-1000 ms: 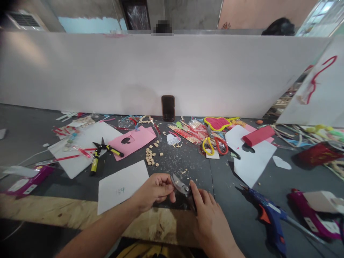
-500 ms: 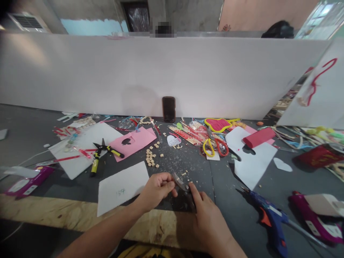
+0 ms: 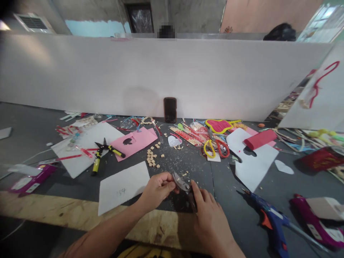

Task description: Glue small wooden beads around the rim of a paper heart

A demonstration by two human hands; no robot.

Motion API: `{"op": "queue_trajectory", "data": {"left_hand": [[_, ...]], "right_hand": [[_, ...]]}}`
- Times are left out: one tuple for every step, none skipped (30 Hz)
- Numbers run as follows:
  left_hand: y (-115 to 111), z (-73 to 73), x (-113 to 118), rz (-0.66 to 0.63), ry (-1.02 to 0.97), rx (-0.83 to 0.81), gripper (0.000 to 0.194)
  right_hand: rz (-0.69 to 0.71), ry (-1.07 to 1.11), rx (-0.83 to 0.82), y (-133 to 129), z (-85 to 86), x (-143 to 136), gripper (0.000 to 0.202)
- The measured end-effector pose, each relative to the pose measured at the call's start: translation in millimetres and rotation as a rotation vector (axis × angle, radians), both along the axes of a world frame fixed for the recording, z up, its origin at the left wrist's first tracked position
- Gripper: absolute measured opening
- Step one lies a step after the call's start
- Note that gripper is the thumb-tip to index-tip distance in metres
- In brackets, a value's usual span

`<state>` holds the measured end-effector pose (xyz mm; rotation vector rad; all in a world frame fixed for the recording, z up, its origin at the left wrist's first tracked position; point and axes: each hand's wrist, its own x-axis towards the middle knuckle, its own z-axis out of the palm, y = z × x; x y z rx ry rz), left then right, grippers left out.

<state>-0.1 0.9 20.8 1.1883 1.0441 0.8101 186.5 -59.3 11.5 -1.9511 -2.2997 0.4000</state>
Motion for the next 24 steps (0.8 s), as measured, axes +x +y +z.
{"op": "queue_trajectory", "data": {"left_hand": [[0,1.0,-1,-0.01,-0.034,-0.028,0.019],[-1,2.3,-2,-0.023,-0.082,-0.07,0.021],[-1,3.9,-3,-0.046,-0.141,-0.126,0.024],[0,5.7,-5,-0.08,-0.202,-0.193,0.028],[0,7.5,-7,-0.123,-0.258,-0.261,0.031],[1,9.3,-10,-0.169,-0.302,-0.322,0.033],[2,11.0,-12,-0.216,-0.33,-0.374,0.034],[3,12.3,-14,-0.258,-0.345,-0.411,0.034],[4,13.3,-16,-0.287,-0.353,-0.433,0.033],[5,14.0,-17,-0.302,-0.357,-0.443,0.032],[6,14.3,-18,-0.305,-0.358,-0.447,0.031],[6,14.4,-18,-0.302,-0.358,-0.449,0.031],[7,14.1,-17,-0.291,-0.359,-0.446,0.031],[7,13.7,-16,-0.275,-0.36,-0.44,0.031],[7,13.0,-14,-0.255,-0.359,-0.432,0.031],[7,12.2,-13,-0.228,-0.352,-0.419,0.031],[7,11.3,-11,-0.201,-0.341,-0.405,0.031],[7,10.3,-10,-0.177,-0.326,-0.39,0.032],[6,9.2,-9,-0.153,-0.309,-0.372,0.032],[6,8.1,-7,-0.128,-0.293,-0.352,0.033],[6,7.0,-6,-0.107,-0.282,-0.331,0.034],[5,5.8,-5,-0.087,-0.277,-0.312,0.035],[6,4.7,-4,-0.07,-0.275,-0.296,0.036],[6,3.4,-3,-0.056,-0.277,-0.283,0.036]], "right_hand": [[0.002,-0.008,-0.008,-1,0.2,-1,0.076],[0.009,-0.01,-0.019,-2,0.7,-1,0.078],[0.02,-0.005,-0.028,-3,1.3,-2,0.08],[0.034,0.004,-0.033,-4,2.0,-2,0.081],[0.047,0.017,-0.031,-5,2.6,-2,0.082],[0.062,0.032,-0.022,-6,3.0,-2,0.083],[0.075,0.049,-0.006,-6,3.0,-1,0.083],[0.086,0.065,0.017,-7,2.5,-1,0.083],[0.094,0.079,0.042,-8,1.5,-1,0.084],[0.1,0.091,0.065,-8,-0.1,-1,0.084],[0.099,0.1,0.084,-8,-2.0,-1,0.083],[0.092,0.104,0.095,-8,-4.0,-1,0.081],[0.083,0.104,0.096,-8,-6.0,-2,0.079],[0.072,0.098,0.088,-8,-7.7,-3,0.076],[0.062,0.087,0.074,-7,-9.0,-3,0.074],[0.055,0.072,0.057,-6,-9.7,-4,0.073],[0.052,0.058,0.039,-5,-10.0,-4,0.072],[0.052,0.049,0.021,-4,-10.0,-5,0.071],[0.052,0.045,0.005,-2,-9.6,-5,0.071],[0.052,0.05,-0.007,-1,-9.1,-5,0.07],[0.056,0.063,-0.019,0,-8.5,-4,0.069],[0.06,0.079,-0.03,2,-7.7,-4,0.067],[0.063,0.096,-0.041,3,-6.8,-4,0.064],[0.066,0.11,-0.056,4,-5.7,-3,0.061]]}}
